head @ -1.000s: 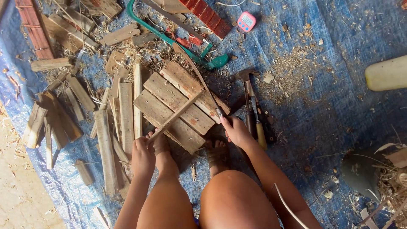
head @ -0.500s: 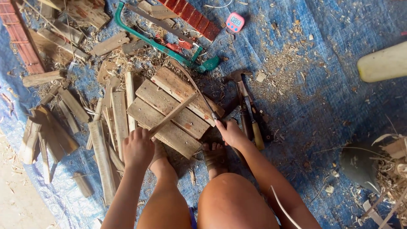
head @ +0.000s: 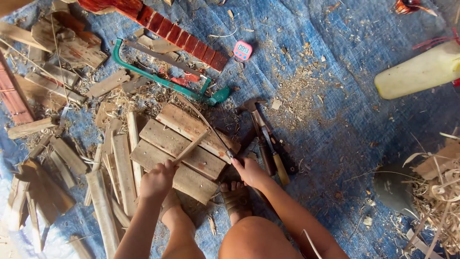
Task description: A person uses a sickle to shave and split wooden slats while sitting at a workspace on a blue tarp.
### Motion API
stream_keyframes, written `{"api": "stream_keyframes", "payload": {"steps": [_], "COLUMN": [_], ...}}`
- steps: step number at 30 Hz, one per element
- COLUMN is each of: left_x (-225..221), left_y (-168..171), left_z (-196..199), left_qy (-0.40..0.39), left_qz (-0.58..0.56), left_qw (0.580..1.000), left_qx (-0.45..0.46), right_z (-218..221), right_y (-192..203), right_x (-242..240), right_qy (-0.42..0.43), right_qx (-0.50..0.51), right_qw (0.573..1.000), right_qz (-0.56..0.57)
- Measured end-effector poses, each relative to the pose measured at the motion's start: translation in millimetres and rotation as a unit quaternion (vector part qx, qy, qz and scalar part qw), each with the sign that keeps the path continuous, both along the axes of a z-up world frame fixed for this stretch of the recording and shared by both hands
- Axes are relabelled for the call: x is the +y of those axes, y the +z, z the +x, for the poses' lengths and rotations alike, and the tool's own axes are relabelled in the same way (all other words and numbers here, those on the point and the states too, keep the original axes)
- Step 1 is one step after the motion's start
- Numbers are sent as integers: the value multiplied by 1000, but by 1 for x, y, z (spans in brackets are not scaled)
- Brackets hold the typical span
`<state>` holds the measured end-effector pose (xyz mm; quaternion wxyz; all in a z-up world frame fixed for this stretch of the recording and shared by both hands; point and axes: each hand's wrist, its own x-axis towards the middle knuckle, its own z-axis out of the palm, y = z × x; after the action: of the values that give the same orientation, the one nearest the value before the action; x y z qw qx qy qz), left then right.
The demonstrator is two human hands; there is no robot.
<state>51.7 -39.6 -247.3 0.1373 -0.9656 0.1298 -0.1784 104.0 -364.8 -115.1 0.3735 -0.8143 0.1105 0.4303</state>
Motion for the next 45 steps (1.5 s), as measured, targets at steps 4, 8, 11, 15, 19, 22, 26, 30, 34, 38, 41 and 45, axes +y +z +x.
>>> {"api": "stream_keyframes", "payload": {"steps": [4,8,11,15,19,22,26,30,34,38,41,45], "left_x": [-10,-17,-20,-22,-17,-17,-12,-16,-17,-17,-18,-17], "left_y": [16,19,15,5,-13,-15,-13,-10,-12,-20,-17,-20], "left_z": [2,-9,-12,-16,-19,-18,1,-6,-8,-4,-5,-4], "left_qy": [-14,-3,15,24,33,32,5,6,7,22,29,35], "left_qz": [-1,8,-1,-22,-7,-9,-9,-21,-23,-32,-38,-38], "left_qw": [1000,1000,1000,999,999,999,1000,1000,1000,999,999,998], "left_qx": [-10,-10,3,19,25,20,-5,-15,-20,-11,4,23], "right_z": [-1,-9,-7,-13,-4,-7,-5,-12,-15,-15,-16,-7], "right_y": [-15,-1,-9,-18,-5,0,-4,-37,-42,-64,-60,-35], "right_x": [-5,5,0,-20,-31,-22,-12,-24,-25,-26,-20,-11], "right_qy": [9,13,29,7,-30,58,46,13,-2,-52,-65,-60], "right_qx": [-9,-51,-138,-306,-355,-285,-44,-4,-4,-17,-36,-107], "right_qw": [1000,998,986,951,934,946,995,999,1000,990,988,990], "right_qz": [-6,-37,-89,-48,36,-142,-83,-36,9,132,137,76]}}
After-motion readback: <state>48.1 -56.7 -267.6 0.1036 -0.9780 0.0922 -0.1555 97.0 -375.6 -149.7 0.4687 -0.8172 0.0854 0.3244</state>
